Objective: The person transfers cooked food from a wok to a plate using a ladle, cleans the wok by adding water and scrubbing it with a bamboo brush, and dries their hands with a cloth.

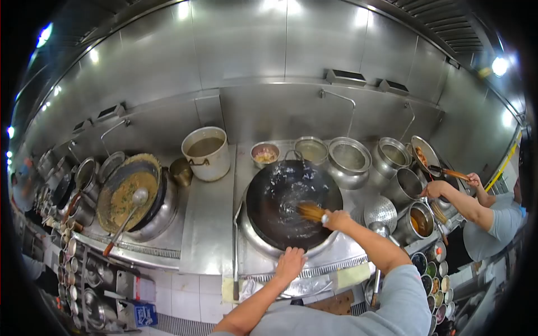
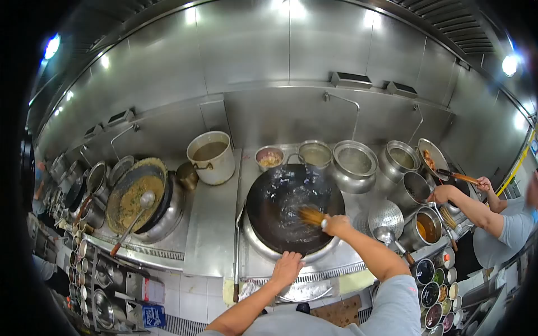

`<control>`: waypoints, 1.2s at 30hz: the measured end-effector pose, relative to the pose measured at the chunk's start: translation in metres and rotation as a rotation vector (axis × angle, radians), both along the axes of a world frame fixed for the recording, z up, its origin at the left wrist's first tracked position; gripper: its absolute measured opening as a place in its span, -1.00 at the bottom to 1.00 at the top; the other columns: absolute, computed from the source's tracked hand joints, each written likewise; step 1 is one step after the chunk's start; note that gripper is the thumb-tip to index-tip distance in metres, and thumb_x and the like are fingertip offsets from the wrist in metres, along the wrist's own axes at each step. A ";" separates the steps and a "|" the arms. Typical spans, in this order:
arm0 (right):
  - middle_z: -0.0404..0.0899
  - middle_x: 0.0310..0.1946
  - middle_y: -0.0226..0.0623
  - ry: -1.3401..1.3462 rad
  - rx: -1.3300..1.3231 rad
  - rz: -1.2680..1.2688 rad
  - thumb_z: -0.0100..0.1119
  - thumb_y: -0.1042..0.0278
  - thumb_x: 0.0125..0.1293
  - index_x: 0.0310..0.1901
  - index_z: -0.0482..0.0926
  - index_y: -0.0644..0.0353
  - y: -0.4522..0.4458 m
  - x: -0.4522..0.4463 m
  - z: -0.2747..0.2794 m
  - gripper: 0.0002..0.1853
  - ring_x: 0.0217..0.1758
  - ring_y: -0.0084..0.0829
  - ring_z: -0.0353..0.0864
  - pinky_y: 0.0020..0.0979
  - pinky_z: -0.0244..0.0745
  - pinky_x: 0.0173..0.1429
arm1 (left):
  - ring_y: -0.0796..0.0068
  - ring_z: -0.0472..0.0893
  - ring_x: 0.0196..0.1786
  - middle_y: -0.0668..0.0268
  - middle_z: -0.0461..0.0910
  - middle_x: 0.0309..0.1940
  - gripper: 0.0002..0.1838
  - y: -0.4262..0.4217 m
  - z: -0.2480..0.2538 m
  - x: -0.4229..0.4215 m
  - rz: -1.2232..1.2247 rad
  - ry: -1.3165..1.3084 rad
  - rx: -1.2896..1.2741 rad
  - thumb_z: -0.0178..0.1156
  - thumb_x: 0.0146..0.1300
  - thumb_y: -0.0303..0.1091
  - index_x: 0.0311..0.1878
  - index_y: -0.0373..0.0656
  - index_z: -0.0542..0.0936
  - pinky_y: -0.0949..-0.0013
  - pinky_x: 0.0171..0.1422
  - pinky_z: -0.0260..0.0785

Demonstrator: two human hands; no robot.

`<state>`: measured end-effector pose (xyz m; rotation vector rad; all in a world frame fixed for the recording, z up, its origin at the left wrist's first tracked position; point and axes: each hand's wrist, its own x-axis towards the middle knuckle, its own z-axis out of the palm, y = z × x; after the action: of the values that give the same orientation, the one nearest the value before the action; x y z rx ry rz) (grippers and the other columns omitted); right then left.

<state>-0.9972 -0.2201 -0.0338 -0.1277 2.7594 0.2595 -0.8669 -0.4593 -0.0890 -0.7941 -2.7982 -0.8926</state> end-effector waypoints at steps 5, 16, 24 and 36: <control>0.69 -0.16 0.00 0.280 -0.261 -0.140 0.16 -0.18 0.27 0.40 0.16 0.01 -0.029 -0.103 -0.031 -0.22 -0.09 -0.01 0.70 -0.08 0.58 -0.02 | 0.11 0.49 -0.11 0.17 0.53 -0.33 -0.81 0.002 -0.018 -0.012 0.015 0.040 0.067 0.18 0.28 -0.24 -0.31 -0.16 0.49 0.08 -0.06 0.42; 0.65 -0.01 -0.11 0.008 -0.044 -0.079 0.17 -0.17 0.22 0.31 0.34 -0.06 0.011 -0.026 0.004 -0.33 0.09 -0.11 0.65 -0.13 0.50 0.17 | 0.05 0.47 -0.13 0.13 0.54 -0.32 -0.81 -0.012 -0.006 -0.015 0.009 -0.004 0.103 0.15 0.31 -0.28 -0.33 -0.21 0.49 0.05 -0.02 0.38; 0.65 -0.04 0.01 0.097 -0.191 -0.010 0.24 -0.15 0.18 0.50 0.05 -0.17 -0.068 -0.039 -0.024 -0.10 0.06 -0.03 0.65 -0.06 0.53 0.13 | 0.03 0.37 0.26 0.08 0.44 0.12 -0.53 -0.028 -0.002 0.001 -0.086 0.047 0.113 0.24 0.21 -0.36 0.19 -0.26 0.48 0.10 0.30 0.29; 0.58 0.03 0.18 0.143 -0.559 -0.015 0.10 -0.19 0.25 0.48 0.09 -0.02 -0.115 -0.033 -0.043 -0.16 -0.05 0.17 0.65 -0.07 0.60 -0.04 | 0.15 0.46 0.11 0.16 0.52 -0.03 -0.56 -0.038 0.010 0.001 -0.123 -0.002 0.131 0.20 0.20 -0.48 0.19 -0.26 0.52 0.21 0.28 0.33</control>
<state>-1.0305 -0.3353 -0.0764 -0.2374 2.8951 -0.5327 -0.8656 -0.4975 -0.0795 -0.9530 -2.6834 -1.0837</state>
